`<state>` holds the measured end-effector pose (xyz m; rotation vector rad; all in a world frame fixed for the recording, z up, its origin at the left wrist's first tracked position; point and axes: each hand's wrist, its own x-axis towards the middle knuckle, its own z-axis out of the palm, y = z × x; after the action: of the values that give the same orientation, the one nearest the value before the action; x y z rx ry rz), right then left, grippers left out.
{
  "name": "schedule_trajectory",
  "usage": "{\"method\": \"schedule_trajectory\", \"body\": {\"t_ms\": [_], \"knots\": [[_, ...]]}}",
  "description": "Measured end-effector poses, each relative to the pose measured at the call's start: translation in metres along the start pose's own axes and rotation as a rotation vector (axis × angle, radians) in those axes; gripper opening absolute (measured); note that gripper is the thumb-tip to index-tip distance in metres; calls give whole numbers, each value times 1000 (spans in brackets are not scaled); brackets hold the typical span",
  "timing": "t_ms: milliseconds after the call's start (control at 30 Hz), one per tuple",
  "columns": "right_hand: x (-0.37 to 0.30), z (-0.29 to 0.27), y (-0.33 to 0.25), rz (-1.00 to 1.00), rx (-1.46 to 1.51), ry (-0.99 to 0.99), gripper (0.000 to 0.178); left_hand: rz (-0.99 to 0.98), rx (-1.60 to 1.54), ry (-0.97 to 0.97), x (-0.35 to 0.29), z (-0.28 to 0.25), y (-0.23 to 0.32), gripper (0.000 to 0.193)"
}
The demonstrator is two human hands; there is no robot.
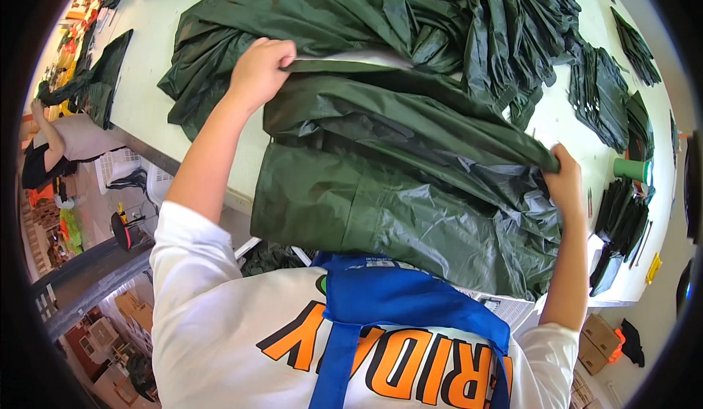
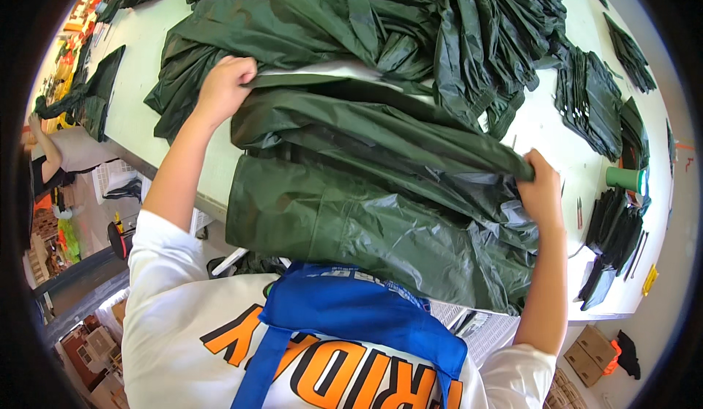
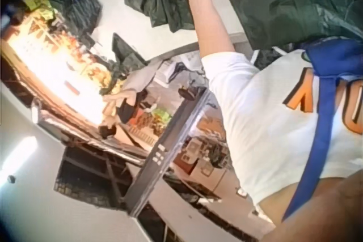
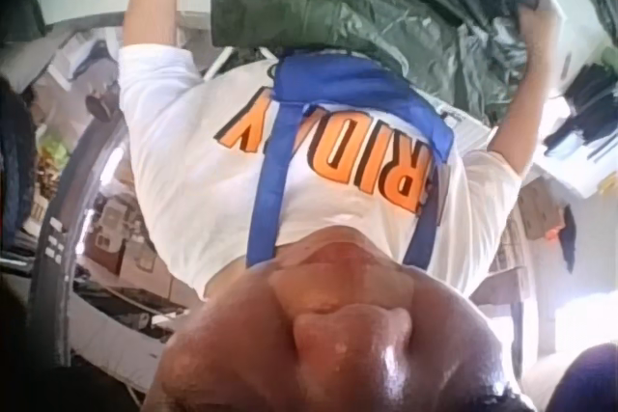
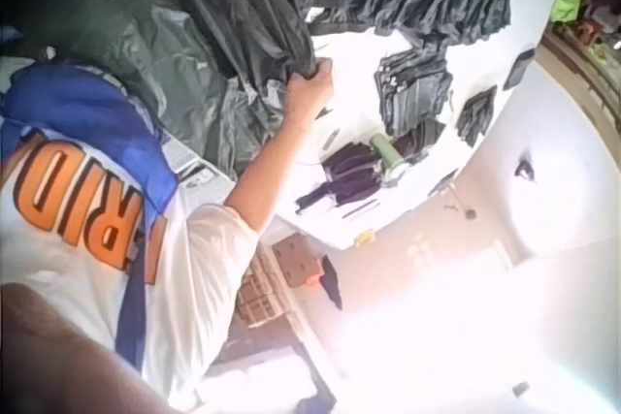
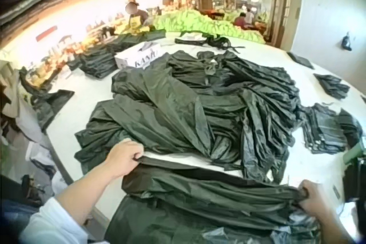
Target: The person folds a dark green jacket on a white table, trims a tag with scissors, and places the folded jacket into a clear plastic packaging bag. The person then seals the bag and places it into a white plastic basket.
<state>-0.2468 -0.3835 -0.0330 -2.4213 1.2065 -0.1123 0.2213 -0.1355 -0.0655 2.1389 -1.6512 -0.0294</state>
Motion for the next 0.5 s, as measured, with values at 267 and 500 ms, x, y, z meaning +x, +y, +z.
{"method": "schedule_trajectory", "body": {"t_ms": [267,500], "knots": [[-216,65,-11,-423,-154,34,30,221,109,151,-211,-38,64,17],[-240,99,-6,-458,-204,-189,32,-26,174,-646,-282,-32,88,17]]}}
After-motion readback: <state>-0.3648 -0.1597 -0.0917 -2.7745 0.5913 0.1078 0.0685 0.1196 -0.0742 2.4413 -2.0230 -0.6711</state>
